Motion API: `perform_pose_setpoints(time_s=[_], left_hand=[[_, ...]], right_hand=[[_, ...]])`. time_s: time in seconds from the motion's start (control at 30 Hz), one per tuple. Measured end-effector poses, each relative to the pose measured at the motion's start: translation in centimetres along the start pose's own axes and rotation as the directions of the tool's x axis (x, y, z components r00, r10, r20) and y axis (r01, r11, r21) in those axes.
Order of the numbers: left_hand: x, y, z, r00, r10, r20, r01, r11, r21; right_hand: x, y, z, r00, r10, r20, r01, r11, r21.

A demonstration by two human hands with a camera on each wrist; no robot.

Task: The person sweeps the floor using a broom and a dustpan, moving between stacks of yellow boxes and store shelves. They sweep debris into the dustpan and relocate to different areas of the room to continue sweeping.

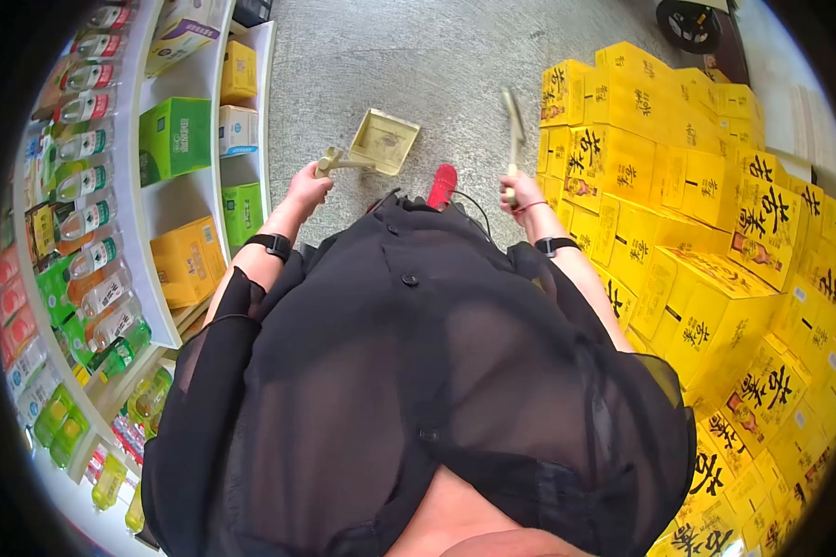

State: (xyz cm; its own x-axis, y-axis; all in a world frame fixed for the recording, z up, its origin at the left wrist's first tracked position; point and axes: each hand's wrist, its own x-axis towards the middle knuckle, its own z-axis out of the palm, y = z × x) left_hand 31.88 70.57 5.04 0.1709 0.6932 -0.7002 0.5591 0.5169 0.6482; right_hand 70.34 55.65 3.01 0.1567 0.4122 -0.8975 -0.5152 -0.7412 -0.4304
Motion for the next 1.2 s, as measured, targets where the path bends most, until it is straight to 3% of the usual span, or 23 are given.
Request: perform_pose_setpoints(time_s=[0.2, 0.23, 0.3, 0.4, 0.47, 0.57, 0.6, 0.67, 0.73, 0.83, 0.9, 1.07, 1.13, 1.2], left_hand=[[2.4, 1.2, 1.8, 1.000, 0.006, -0.001, -0.006, 0.990, 0.139], [2.2, 1.8, 2.1, 1.000, 0.011, -0.002, -0.010, 0.991, 0.136], [2.3, 2.3, 2.7, 1.000, 0.012, 0.016, -0.014, 0.990, 0.138], [2.8, 3.0, 3.6, 0.999, 0.024, 0.021, -0.027, 0.982, 0.189], [3.2, 3.0, 3.8, 0.999, 0.038, -0.012, -0.035, 0.985, 0.170], [3.3, 3.2, 3.5, 0.998, 0.036, -0.059, -0.026, 0.987, 0.158], [3.3, 3.3, 3.5, 0.995, 0.043, -0.087, -0.026, 0.982, 0.185], [3.1, 3.5, 3.8, 0.996, 0.038, -0.075, -0.025, 0.985, 0.170], [2.9, 4.0, 3.8, 0.995, 0.029, -0.092, -0.014, 0.986, 0.165], [3.2, 4.0, 4.1, 0.992, 0.041, -0.119, -0.022, 0.988, 0.156], [3.6, 3.7, 4.5, 0.990, 0.039, -0.137, -0.016, 0.987, 0.161], [3.3, 5.7, 5.8, 0.992, 0.045, -0.121, -0.032, 0.994, 0.102], [3.9, 6.1, 6.3, 0.991, 0.037, -0.131, -0.023, 0.995, 0.102], [4.4, 6.5, 6.8, 0.991, 0.028, -0.133, -0.014, 0.995, 0.103]], right_hand=[[-2.4, -1.9, -1.2, 0.983, 0.029, 0.181, 0.054, 0.896, -0.441], [-3.2, -2.6, -1.5, 0.984, 0.029, 0.177, 0.054, 0.896, -0.441], [-4.5, -3.9, -1.8, 0.970, 0.169, 0.175, -0.076, 0.893, -0.443], [-5.2, -5.0, -2.3, 0.933, 0.192, 0.305, -0.011, 0.862, -0.507], [-6.6, -5.9, -2.2, 0.951, 0.144, 0.275, 0.022, 0.852, -0.523], [-6.0, -6.5, -4.5, 0.953, 0.093, 0.289, 0.037, 0.910, -0.412], [-6.0, -7.2, -5.8, 0.923, 0.132, 0.361, -0.009, 0.946, -0.324], [-6.3, -7.7, -7.9, 0.962, 0.067, 0.263, 0.003, 0.966, -0.258], [-6.4, -8.8, -9.9, 0.952, 0.047, 0.301, 0.016, 0.979, -0.204], [-5.8, -10.2, -12.2, 0.987, -0.027, 0.158, 0.050, 0.988, -0.146], [-3.8, -11.2, -13.7, 0.988, -0.030, 0.152, 0.042, 0.996, -0.081], [0.9, -11.6, -13.2, 0.999, -0.037, 0.005, 0.036, 0.995, 0.096], [3.2, -11.2, -12.3, 0.998, -0.017, 0.053, 0.003, 0.966, 0.259], [3.8, -10.9, -10.8, 1.000, -0.025, 0.017, 0.023, 0.997, 0.080]])
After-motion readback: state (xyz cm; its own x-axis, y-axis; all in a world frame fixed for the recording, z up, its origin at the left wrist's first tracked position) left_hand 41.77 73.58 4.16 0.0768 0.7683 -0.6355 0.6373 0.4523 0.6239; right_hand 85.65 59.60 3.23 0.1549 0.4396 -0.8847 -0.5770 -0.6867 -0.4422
